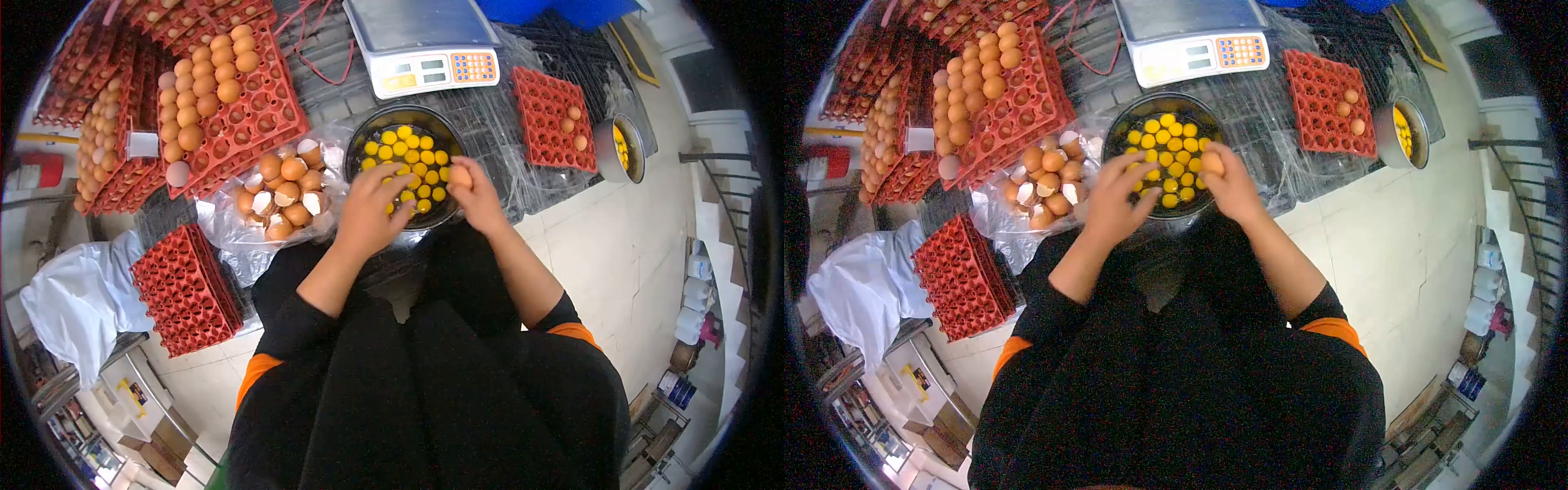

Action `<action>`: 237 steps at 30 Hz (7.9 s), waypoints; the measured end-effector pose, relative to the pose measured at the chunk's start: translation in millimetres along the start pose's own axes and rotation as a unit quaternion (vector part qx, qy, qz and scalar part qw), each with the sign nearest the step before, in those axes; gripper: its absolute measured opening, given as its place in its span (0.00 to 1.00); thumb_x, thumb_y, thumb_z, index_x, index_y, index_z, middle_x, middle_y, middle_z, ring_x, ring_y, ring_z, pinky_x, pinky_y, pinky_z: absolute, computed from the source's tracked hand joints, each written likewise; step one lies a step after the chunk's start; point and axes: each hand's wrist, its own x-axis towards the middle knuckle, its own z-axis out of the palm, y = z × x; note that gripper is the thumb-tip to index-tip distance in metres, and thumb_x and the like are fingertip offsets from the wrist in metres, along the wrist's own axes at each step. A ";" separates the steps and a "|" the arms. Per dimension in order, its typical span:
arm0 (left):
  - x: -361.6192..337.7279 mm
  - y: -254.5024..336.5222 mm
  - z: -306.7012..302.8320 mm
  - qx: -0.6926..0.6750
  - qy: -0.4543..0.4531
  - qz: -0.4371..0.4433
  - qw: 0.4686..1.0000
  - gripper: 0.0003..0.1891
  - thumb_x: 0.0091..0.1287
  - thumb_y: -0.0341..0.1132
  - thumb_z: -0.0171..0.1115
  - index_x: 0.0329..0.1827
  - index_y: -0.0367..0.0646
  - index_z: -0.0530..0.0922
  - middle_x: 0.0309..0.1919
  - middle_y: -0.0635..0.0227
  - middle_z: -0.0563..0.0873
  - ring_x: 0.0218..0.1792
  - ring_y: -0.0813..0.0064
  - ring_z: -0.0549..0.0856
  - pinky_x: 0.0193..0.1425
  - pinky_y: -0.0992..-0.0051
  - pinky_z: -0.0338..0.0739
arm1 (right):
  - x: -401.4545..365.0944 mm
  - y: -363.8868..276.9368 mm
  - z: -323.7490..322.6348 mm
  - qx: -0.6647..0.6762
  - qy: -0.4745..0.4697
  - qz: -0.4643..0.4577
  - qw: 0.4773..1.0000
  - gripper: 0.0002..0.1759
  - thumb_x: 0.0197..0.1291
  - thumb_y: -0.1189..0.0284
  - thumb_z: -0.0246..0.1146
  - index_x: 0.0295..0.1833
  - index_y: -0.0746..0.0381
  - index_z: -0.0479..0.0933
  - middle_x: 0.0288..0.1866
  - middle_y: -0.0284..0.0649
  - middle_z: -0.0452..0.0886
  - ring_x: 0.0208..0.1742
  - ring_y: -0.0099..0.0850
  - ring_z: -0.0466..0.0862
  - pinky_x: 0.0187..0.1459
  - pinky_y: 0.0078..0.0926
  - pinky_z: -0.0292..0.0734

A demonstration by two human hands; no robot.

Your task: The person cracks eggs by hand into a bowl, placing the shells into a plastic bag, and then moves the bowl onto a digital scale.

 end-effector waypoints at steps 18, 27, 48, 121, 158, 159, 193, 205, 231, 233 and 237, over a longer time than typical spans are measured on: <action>42.1 -36.1 36.5 -0.036 -0.161 -0.050 0.985 0.21 0.44 0.34 0.65 0.46 0.47 0.78 0.41 0.63 0.83 0.43 0.61 0.81 0.47 0.67 0.76 | 30.3 -16.4 36.9 0.453 -0.103 0.318 0.827 0.18 0.62 0.63 0.57 0.54 0.60 0.70 0.43 0.36 0.78 0.36 0.25 0.79 0.38 0.24 0.75; 36.7 -43.2 57.6 -0.055 -0.114 -0.081 0.989 0.19 0.45 0.33 0.64 0.44 0.48 0.80 0.41 0.62 0.84 0.40 0.62 0.83 0.45 0.68 0.77 | 38.4 8.3 40.9 0.485 -0.117 0.297 0.814 0.17 0.62 0.64 0.57 0.54 0.61 0.70 0.43 0.35 0.78 0.36 0.24 0.78 0.36 0.26 0.75; -28.6 -52.6 -97.7 0.152 0.023 -0.281 0.947 0.20 0.48 0.36 0.68 0.46 0.44 0.80 0.44 0.62 0.82 0.43 0.62 0.82 0.45 0.67 0.76 | 44.3 -79.8 125.0 0.020 -0.147 -0.137 0.979 0.32 0.46 0.64 0.70 0.56 0.62 0.68 0.50 0.46 0.74 0.52 0.40 0.76 0.52 0.31 0.71; 47.1 -46.8 58.7 -0.092 -0.091 -0.038 0.991 0.21 0.46 0.26 0.63 0.47 0.44 0.80 0.44 0.60 0.83 0.41 0.65 0.84 0.43 0.73 0.80 | 54.6 11.4 14.7 0.491 -0.190 0.275 0.804 0.19 0.61 0.64 0.58 0.55 0.61 0.70 0.35 0.33 0.77 0.27 0.20 0.75 0.28 0.18 0.72; -125.4 -127.3 -168.5 0.112 0.376 -0.434 0.811 0.08 0.51 0.31 0.60 0.33 0.37 0.76 0.24 0.62 0.82 0.27 0.66 0.81 0.35 0.70 0.74 | 164.6 -214.3 243.1 -0.222 0.032 -0.310 0.924 0.21 0.46 0.69 0.64 0.50 0.55 0.74 0.50 0.43 0.73 0.50 0.46 0.73 0.53 0.40 0.70; -128.1 -125.8 -169.7 0.087 0.401 -0.441 0.798 0.08 0.51 0.31 0.60 0.32 0.37 0.76 0.23 0.63 0.81 0.26 0.66 0.80 0.34 0.70 0.74 | 185.9 -215.5 247.5 -0.259 0.007 -0.271 0.927 0.22 0.47 0.70 0.63 0.51 0.55 0.73 0.52 0.43 0.72 0.51 0.47 0.73 0.52 0.40 0.71; 7.9 15.4 -21.3 0.020 0.067 -0.016 0.997 0.15 0.49 0.30 0.68 0.40 0.42 0.77 0.46 0.59 0.79 0.48 0.60 0.78 0.55 0.68 0.69 | -19.8 9.1 5.2 -0.151 -0.021 0.017 0.988 0.24 0.51 0.71 0.58 0.57 0.56 0.67 0.50 0.48 0.70 0.48 0.45 0.76 0.46 0.40 0.73; 51.8 -1.6 10.9 -0.040 -0.183 -0.019 0.982 0.22 0.48 0.32 0.68 0.49 0.45 0.78 0.46 0.61 0.81 0.49 0.62 0.80 0.53 0.69 0.75 | 22.8 -25.6 10.0 0.543 -0.180 0.267 0.776 0.14 0.63 0.62 0.55 0.50 0.58 0.69 0.33 0.32 0.76 0.26 0.20 0.75 0.26 0.16 0.72; 30.4 -55.3 -28.5 0.188 -0.129 -0.139 0.964 0.20 0.49 0.31 0.65 0.48 0.42 0.78 0.47 0.59 0.81 0.46 0.62 0.81 0.49 0.68 0.75 | 44.6 33.3 40.4 -0.088 0.078 0.025 0.993 0.26 0.52 0.71 0.62 0.59 0.59 0.68 0.54 0.50 0.69 0.54 0.47 0.72 0.57 0.37 0.67; 18.9 -43.4 -71.2 0.218 -0.069 -0.254 0.940 0.20 0.50 0.35 0.66 0.48 0.46 0.79 0.45 0.58 0.82 0.45 0.61 0.81 0.48 0.67 0.75 | 38.8 18.6 41.1 -0.091 0.077 -0.003 0.993 0.27 0.51 0.70 0.64 0.59 0.59 0.68 0.53 0.49 0.69 0.54 0.46 0.72 0.57 0.36 0.67; -41.9 -75.7 -128.5 0.337 0.014 -0.294 0.894 0.22 0.48 0.45 0.70 0.48 0.52 0.80 0.42 0.55 0.82 0.47 0.55 0.77 0.52 0.63 0.71 | 28.5 -48.7 80.5 -0.030 -0.012 -0.138 0.990 0.31 0.46 0.67 0.68 0.58 0.59 0.67 0.51 0.46 0.70 0.53 0.46 0.72 0.54 0.35 0.68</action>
